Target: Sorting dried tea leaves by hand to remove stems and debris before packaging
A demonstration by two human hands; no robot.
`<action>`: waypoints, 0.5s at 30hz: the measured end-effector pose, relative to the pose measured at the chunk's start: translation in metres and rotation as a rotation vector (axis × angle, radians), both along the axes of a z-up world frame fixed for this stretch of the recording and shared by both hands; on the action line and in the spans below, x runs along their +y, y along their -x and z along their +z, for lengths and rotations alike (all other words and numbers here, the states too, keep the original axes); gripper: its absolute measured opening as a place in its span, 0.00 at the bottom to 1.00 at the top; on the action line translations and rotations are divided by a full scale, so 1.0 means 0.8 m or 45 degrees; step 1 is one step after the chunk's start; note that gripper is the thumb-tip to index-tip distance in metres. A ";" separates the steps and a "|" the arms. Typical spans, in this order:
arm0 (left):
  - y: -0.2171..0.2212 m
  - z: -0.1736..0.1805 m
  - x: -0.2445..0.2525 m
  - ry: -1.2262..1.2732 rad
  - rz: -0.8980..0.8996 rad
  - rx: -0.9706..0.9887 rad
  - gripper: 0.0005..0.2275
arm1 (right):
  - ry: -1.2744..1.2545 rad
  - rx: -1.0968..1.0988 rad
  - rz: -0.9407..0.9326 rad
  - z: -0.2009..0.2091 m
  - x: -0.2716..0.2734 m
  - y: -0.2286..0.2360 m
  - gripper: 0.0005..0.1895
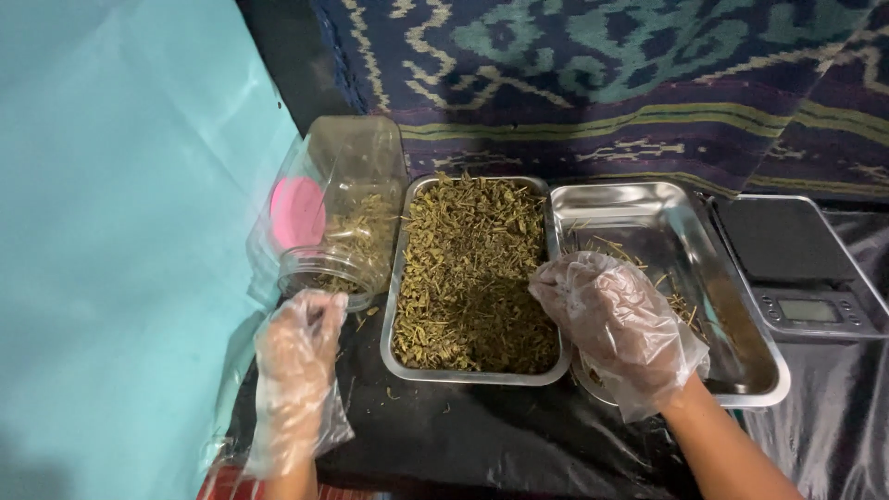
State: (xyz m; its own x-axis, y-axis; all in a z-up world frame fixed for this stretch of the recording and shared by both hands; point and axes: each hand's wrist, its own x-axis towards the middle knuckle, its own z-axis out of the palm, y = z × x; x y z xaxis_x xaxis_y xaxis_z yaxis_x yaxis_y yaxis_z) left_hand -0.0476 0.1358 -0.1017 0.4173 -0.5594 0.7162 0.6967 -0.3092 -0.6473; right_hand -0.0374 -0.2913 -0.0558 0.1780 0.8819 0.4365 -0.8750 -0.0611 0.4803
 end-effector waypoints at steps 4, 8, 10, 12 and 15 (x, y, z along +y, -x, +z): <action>-0.034 -0.020 -0.012 -2.267 1.572 -0.272 0.09 | -0.059 0.158 0.145 -0.001 0.000 -0.009 0.32; -0.032 -0.079 0.035 -2.333 2.135 -0.840 0.19 | 0.045 -0.023 -0.209 -0.040 -0.009 -0.011 0.35; -0.005 -0.027 -0.015 -3.202 2.560 -1.299 0.09 | -0.054 0.127 -0.086 -0.039 -0.006 -0.011 0.34; 0.008 0.015 -0.044 -4.150 2.774 -1.845 0.05 | -0.150 0.289 0.044 -0.040 -0.001 -0.006 0.32; -0.018 0.065 -0.062 -2.301 4.264 -2.408 0.18 | -0.448 0.729 0.447 -0.035 0.014 -0.008 0.29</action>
